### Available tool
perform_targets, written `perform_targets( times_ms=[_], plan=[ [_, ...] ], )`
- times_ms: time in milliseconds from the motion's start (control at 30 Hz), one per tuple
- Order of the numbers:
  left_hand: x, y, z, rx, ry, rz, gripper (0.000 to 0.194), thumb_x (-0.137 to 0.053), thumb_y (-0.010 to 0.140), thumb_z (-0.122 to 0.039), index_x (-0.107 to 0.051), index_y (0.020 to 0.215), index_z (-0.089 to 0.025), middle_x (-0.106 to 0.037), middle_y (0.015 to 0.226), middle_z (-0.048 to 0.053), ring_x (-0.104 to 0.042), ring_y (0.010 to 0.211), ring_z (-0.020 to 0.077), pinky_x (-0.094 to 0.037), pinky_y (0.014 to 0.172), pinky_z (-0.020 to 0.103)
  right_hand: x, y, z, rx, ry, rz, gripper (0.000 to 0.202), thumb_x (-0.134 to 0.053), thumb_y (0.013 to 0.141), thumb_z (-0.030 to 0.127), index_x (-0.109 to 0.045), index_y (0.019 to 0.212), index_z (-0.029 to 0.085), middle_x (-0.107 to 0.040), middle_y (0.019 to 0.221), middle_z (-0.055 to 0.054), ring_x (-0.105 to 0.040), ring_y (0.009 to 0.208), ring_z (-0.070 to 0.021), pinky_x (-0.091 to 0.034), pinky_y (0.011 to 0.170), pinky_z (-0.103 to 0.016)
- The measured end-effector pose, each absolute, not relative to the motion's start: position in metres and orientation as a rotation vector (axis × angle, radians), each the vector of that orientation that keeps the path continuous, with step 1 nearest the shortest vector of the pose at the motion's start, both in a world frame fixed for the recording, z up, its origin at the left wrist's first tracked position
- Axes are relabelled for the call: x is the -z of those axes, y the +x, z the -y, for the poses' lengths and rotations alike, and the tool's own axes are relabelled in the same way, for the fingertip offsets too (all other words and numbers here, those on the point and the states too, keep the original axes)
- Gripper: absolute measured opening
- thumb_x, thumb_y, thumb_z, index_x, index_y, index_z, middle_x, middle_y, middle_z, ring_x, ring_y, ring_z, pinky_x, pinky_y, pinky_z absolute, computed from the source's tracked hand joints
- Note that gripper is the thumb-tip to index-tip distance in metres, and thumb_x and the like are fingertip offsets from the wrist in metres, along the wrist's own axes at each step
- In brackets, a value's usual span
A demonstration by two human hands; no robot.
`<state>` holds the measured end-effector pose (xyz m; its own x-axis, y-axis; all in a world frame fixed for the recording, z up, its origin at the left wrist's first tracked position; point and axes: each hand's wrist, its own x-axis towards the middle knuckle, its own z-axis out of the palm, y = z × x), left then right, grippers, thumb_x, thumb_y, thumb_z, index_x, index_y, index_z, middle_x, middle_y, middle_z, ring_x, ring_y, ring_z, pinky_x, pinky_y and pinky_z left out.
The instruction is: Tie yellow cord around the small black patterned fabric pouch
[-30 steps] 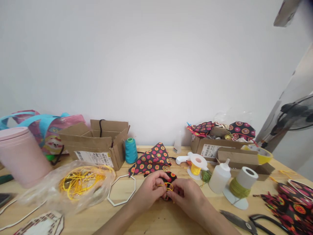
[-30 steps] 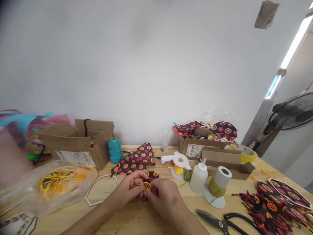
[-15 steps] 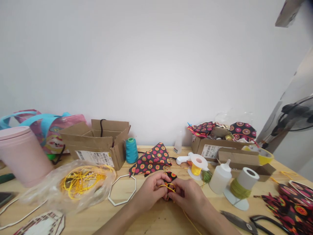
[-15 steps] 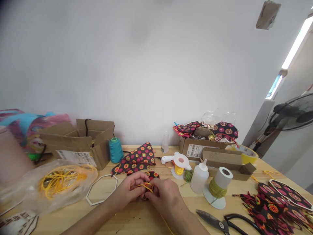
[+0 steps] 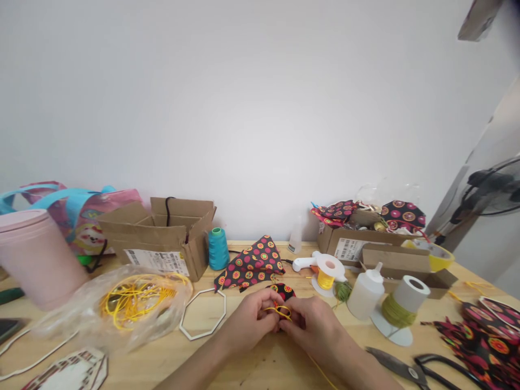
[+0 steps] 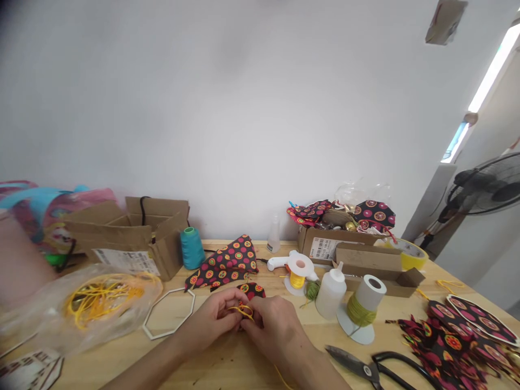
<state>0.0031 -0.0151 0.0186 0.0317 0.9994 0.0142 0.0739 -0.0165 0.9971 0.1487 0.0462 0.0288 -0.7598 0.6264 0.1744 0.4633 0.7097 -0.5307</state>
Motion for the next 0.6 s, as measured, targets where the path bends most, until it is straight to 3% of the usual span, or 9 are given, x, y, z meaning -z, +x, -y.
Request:
perform_targets(
  times_ms=[233, 600],
  plan=[
    [-0.0180, 0.0035, 0.0185, -1.072, 1.405, -1.405, 0.022, -0.046, 0.064, -0.008, -0.058, 0.081, -0.016, -0.057, 0.063, -0.002, -0.051, 0.056, 0.0113, -0.034, 0.050, 0.019, -0.0332, 0.1533, -0.0432, -0.541, -0.715, 2.750, 0.008, -0.052, 0.070, 0.025, -0.057, 0.073, 0.021, -0.061, 0.063, 0.002, -0.047, 0.053, -0.0095, -0.024, 0.048, -0.019],
    [-0.0195, 0.0041, 0.0184, -1.095, 1.394, -1.380, 0.023, -0.047, 0.063, -0.009, -0.061, 0.080, -0.017, -0.059, 0.061, -0.002, -0.052, 0.055, 0.0123, -0.034, 0.049, 0.020, -0.0340, 0.1529, -0.0422, -0.440, -0.735, 2.796, 0.009, -0.052, 0.071, 0.028, -0.056, 0.077, 0.022, -0.063, 0.066, 0.002, -0.053, 0.056, -0.0125, -0.024, 0.047, -0.020]
  ],
)
